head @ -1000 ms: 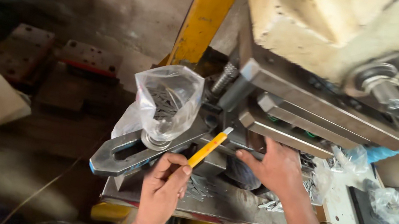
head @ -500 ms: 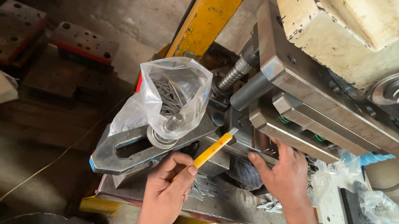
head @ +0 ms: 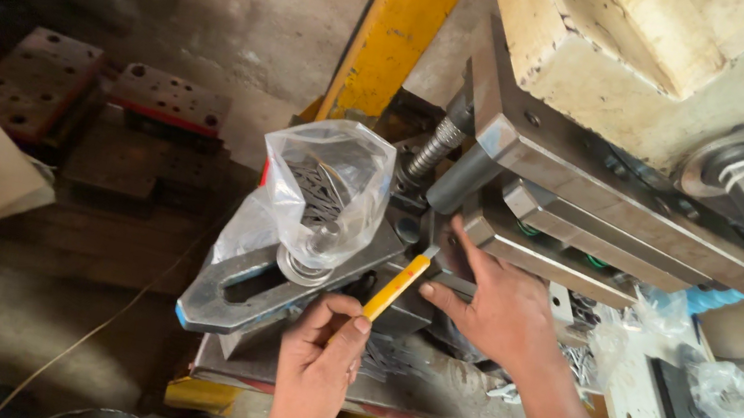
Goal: The person repeatedly places small metal pieces into a press machine using a yellow stick and their hand, then operates the machine to process them. The person continues this cycle of loading and pressing throughout the clip.
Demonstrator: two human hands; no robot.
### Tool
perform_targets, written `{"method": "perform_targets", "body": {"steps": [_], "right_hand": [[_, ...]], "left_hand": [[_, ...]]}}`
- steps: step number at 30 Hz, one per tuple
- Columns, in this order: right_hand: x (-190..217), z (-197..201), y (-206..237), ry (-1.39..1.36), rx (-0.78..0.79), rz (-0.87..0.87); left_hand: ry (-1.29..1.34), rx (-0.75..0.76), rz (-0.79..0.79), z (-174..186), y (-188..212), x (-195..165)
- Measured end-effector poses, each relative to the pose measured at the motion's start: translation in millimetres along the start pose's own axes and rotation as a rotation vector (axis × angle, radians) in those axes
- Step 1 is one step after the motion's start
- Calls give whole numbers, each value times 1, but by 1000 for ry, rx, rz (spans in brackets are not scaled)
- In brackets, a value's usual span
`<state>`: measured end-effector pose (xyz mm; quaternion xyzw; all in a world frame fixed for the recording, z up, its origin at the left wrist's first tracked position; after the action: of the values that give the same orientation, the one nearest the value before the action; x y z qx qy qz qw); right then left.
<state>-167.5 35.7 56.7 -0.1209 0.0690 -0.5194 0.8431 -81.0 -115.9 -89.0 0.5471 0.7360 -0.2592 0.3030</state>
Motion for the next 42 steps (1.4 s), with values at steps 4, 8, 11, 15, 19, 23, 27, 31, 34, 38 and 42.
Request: {"method": "perform_targets", "body": {"steps": [4, 8, 11, 15, 19, 23, 27, 31, 34, 38, 42], "right_hand": [[26, 12, 8, 19, -350, 234], [43, 26, 33, -55, -570, 301], [57, 54, 46, -415, -657, 323], [95, 80, 18, -533, -703, 352], [125, 65, -2, -322, -503, 457], [94, 43, 47, -312, -528, 456], [22, 25, 51, -111, -481, 262], [-54, 4, 12, -23, -40, -49], [-71, -11, -15, 0, 110, -6], [-103, -46, -31, -107, 375, -239], [-121, -62, -28, -154, 417, -291]], "left_hand": [[41, -7, 17, -1, -3, 5], [36, 14, -94, -3, -9, 5], [35, 33, -86, -6, -12, 10], [37, 31, -52, -6, -12, 10], [-55, 8, -55, 0, -8, 0], [-47, 23, 7, 4, 0, -2], [71, 106, -15, -2, 4, -4], [7, 116, -45, -9, 4, -2], [10, 93, -60, -13, 4, 0], [37, 40, -52, -13, 5, 2], [43, 28, -31, -13, 6, 4]]}}
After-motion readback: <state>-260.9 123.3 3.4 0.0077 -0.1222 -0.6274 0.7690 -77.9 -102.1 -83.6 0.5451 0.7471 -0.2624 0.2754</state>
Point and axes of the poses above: each hand's wrist, its own y-axis away from the middle knuckle, its own z-axis out of the back of the hand, x = y × z, the point moved 7 cm from there along -y, towards the middle knuckle, and after that the axes turned 2 degrees about -y, right-handed, at the moved point
